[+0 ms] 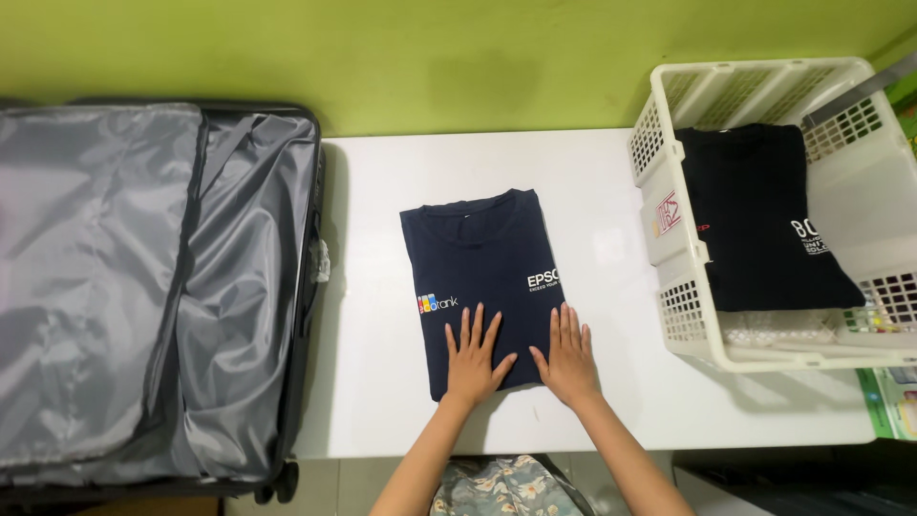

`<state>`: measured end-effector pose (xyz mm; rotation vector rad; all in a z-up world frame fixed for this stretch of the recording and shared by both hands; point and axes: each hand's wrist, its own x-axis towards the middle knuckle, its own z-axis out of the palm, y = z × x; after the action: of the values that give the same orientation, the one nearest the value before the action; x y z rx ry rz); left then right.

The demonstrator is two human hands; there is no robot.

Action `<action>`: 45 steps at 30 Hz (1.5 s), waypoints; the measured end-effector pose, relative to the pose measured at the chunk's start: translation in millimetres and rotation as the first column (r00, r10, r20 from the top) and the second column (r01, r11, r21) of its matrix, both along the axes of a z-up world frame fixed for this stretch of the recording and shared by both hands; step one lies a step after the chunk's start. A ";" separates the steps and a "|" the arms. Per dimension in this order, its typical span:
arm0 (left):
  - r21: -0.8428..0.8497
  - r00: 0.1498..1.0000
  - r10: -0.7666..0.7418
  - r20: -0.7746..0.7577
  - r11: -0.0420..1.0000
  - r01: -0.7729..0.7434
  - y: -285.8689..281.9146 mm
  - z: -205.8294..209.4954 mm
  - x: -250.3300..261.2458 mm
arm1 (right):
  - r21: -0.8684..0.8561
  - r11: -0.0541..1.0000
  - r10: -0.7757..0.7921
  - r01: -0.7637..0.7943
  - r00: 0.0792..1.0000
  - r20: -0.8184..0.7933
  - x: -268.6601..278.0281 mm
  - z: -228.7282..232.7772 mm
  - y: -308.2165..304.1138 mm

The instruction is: The person folds a black t-shirt, a navy blue t-shirt, and an orange t-shirt on a white table. They smooth each garment, fold the sleeves and body, and place the finished items into a white plastic basket. The person also briefly handles a navy t-shirt from an open suitcase.

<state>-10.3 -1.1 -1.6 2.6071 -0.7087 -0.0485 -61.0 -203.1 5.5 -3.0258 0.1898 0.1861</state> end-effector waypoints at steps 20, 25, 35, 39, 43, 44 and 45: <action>0.125 0.858 0.513 0.006 0.851 -0.510 20.2 -29.8 -13.2 | 0.246 0.969 0.042 -0.038 0.999 -0.014 -4.2 -8.4 -35.0; 0.244 0.854 0.520 -0.011 0.830 -0.502 39.4 -26.5 26.9 | 0.260 0.965 -0.062 0.047 0.997 0.050 43.9 -19.8 -39.9; 0.109 0.790 0.606 -0.090 0.794 -0.597 43.3 -22.7 99.8 | 0.494 0.789 -0.441 0.366 0.897 0.038 113.4 -61.8 -53.1; 0.115 0.774 0.613 -0.158 0.790 -0.602 40.6 -18.1 118.5 | 0.602 0.670 -0.471 0.434 0.876 -0.106 126.1 -73.0 -60.0; -0.025 0.729 0.595 -0.338 0.769 -0.639 44.1 -24.2 132.0 | 0.744 0.547 -0.497 0.385 0.864 -0.081 130.6 -65.3 -54.1; -0.066 0.712 0.575 -0.402 0.758 -0.649 44.0 -24.4 134.2 | 0.775 0.527 -0.504 0.349 0.862 -0.046 130.1 -62.5 -52.3; -0.076 0.718 0.567 -0.405 0.761 -0.644 44.1 -23.1 134.4 | 0.752 0.562 -0.502 0.345 0.865 -0.022 129.5 -59.3 -50.3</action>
<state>124.1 43.0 -24.8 2.3921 0.2892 -0.2291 68.6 -253.4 -53.9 -2.0722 0.6508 -0.0761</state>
